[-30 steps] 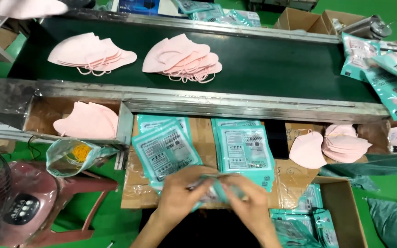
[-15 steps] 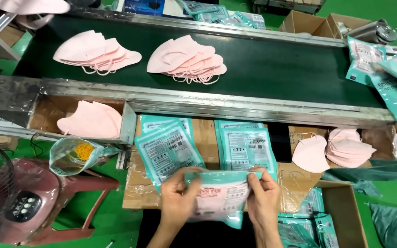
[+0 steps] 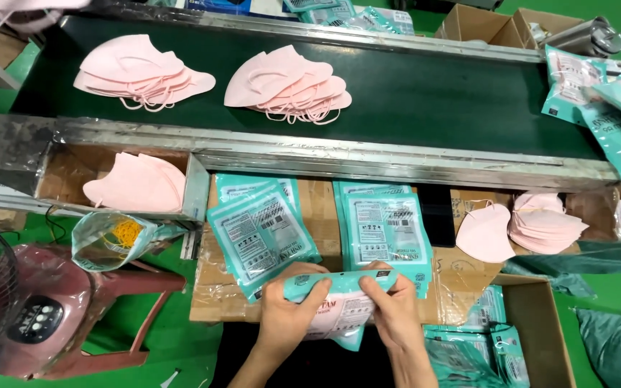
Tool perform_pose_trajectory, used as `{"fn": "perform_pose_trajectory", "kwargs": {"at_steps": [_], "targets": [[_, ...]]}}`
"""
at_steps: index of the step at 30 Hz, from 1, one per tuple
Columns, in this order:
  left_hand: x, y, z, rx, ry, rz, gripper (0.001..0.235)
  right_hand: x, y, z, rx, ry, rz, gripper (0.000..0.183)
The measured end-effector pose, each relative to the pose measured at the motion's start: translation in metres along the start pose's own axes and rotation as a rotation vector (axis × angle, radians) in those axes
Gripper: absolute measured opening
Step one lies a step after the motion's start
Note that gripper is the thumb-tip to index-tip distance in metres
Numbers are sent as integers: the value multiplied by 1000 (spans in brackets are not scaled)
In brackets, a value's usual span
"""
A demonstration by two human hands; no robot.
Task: Packing pink face masks into green plastic bags and bundling them with rubber bands.
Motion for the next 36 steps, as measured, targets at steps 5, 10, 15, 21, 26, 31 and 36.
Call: {"fn": "perform_pose_trajectory", "kwargs": {"at_steps": [5, 10, 15, 21, 26, 31, 36], "targets": [[1, -7, -1, -28, 57, -135, 14, -14, -7, 16, 61, -100, 102, 12], [2, -9, 2, -39, 84, -71, 8, -8, -14, 5, -110, -74, 22, 11], [14, -15, 7, -83, 139, -60, 13, -16, -16, 26, -96, -35, 161, 16], [0, -16, 10, -25, 228, -245, 40, -10, -16, 23, -70, 36, 66, 10], [24, -54, 0, -150, -219, 172, 43, -87, -30, 28, 93, 523, -215, 16], [25, -147, 5, 110, -561, 530, 62, -219, -54, 53, 300, 677, -1010, 20], [40, -200, 8, 323, -577, 610, 63, -232, -72, 100, 117, 1307, -1202, 41]]}}
Point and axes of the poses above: each hand's wrist, its own y-axis away from the middle knuckle, its own z-axis out of the palm, x = y × z, the point moved 4 cm from there along -y, towards the middle knuckle, and after that the axes turned 9 degrees about -y, right-handed, at the moved point
